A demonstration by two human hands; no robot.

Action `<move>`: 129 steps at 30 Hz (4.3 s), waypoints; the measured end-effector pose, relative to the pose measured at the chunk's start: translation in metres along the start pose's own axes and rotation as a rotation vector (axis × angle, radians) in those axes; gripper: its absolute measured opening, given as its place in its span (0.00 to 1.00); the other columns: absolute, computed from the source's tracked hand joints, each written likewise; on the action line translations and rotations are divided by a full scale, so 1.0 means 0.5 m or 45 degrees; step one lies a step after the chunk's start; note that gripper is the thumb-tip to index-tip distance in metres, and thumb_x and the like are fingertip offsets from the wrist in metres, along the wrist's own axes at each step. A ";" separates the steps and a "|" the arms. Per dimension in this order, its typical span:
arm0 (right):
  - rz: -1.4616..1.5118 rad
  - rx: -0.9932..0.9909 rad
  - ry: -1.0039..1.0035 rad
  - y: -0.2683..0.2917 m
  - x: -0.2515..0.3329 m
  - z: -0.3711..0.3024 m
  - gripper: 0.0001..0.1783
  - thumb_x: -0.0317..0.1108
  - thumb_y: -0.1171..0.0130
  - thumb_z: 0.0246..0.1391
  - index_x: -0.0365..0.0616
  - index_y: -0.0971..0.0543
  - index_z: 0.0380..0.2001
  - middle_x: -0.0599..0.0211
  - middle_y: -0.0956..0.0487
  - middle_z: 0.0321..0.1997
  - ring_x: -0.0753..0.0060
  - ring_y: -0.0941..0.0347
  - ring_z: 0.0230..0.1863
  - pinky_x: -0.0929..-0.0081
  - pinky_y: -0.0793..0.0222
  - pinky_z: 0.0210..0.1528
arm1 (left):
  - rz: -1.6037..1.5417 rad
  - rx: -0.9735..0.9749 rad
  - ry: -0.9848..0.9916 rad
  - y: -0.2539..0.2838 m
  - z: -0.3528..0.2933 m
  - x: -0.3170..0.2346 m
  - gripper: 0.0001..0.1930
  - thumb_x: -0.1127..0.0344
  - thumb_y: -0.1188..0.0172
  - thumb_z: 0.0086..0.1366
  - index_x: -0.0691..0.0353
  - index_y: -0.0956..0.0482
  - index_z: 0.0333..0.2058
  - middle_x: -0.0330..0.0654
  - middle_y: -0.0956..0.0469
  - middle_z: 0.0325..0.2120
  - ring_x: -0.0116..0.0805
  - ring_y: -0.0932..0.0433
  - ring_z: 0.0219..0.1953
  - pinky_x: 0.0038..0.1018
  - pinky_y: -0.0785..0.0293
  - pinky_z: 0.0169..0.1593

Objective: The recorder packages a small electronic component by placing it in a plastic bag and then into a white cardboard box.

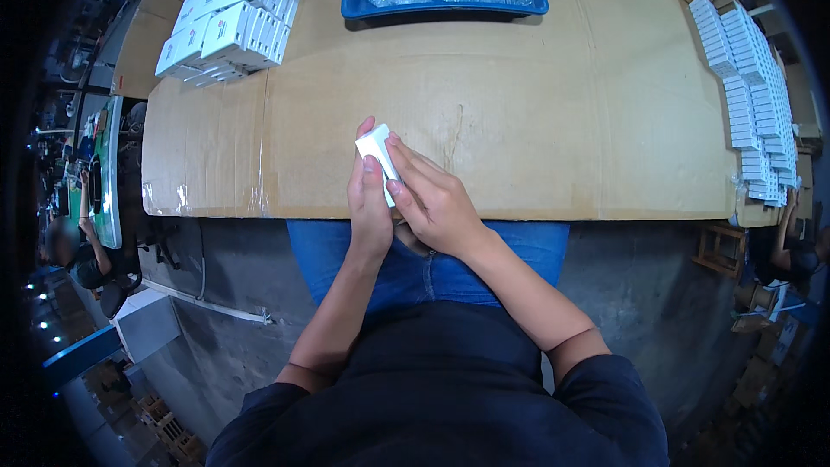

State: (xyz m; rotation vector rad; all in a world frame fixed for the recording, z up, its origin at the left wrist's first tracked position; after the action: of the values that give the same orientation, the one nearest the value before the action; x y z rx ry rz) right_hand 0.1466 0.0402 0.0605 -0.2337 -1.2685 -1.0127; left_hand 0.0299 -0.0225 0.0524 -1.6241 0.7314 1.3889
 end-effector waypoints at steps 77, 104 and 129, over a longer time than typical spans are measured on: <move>0.340 0.107 -0.125 -0.031 0.085 -0.028 0.28 0.31 0.50 0.73 0.27 0.35 0.71 0.33 0.28 0.68 0.39 0.24 0.64 0.63 0.28 0.64 | 0.267 -0.365 -0.666 0.014 -0.039 0.008 0.43 0.36 0.61 0.66 0.75 0.32 0.59 0.59 0.30 0.55 0.48 0.28 0.57 0.42 0.31 0.62; -0.173 0.097 0.312 0.062 0.002 0.009 0.43 0.51 0.24 0.47 0.46 0.23 0.65 0.52 0.27 0.69 0.44 0.29 0.69 0.43 0.36 0.71 | -0.551 0.025 0.682 -0.030 -0.026 -0.066 0.43 0.28 0.76 0.77 0.61 0.37 0.69 0.51 0.22 0.56 0.42 0.20 0.59 0.38 0.18 0.58; -0.107 -0.166 0.587 0.042 -0.040 0.015 0.46 0.64 0.36 0.58 0.25 0.22 0.57 0.34 0.22 0.61 0.33 0.22 0.60 0.49 0.24 0.60 | -0.546 0.109 0.633 -0.060 -0.038 -0.042 0.34 0.34 0.68 0.80 0.58 0.36 0.66 0.45 0.23 0.54 0.36 0.19 0.55 0.32 0.17 0.54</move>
State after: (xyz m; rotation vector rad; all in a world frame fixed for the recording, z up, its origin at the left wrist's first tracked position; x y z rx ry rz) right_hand 0.1581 0.0670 0.0537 -0.0404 -0.8006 -1.1442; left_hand 0.0598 -0.0272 0.0800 -1.9403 0.6535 0.6469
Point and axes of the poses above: each hand's wrist, its own z-axis towards the middle knuckle, its own y-axis out of the back of the hand, x = y × z, the point moved 1 cm from there along z, towards the middle knuckle
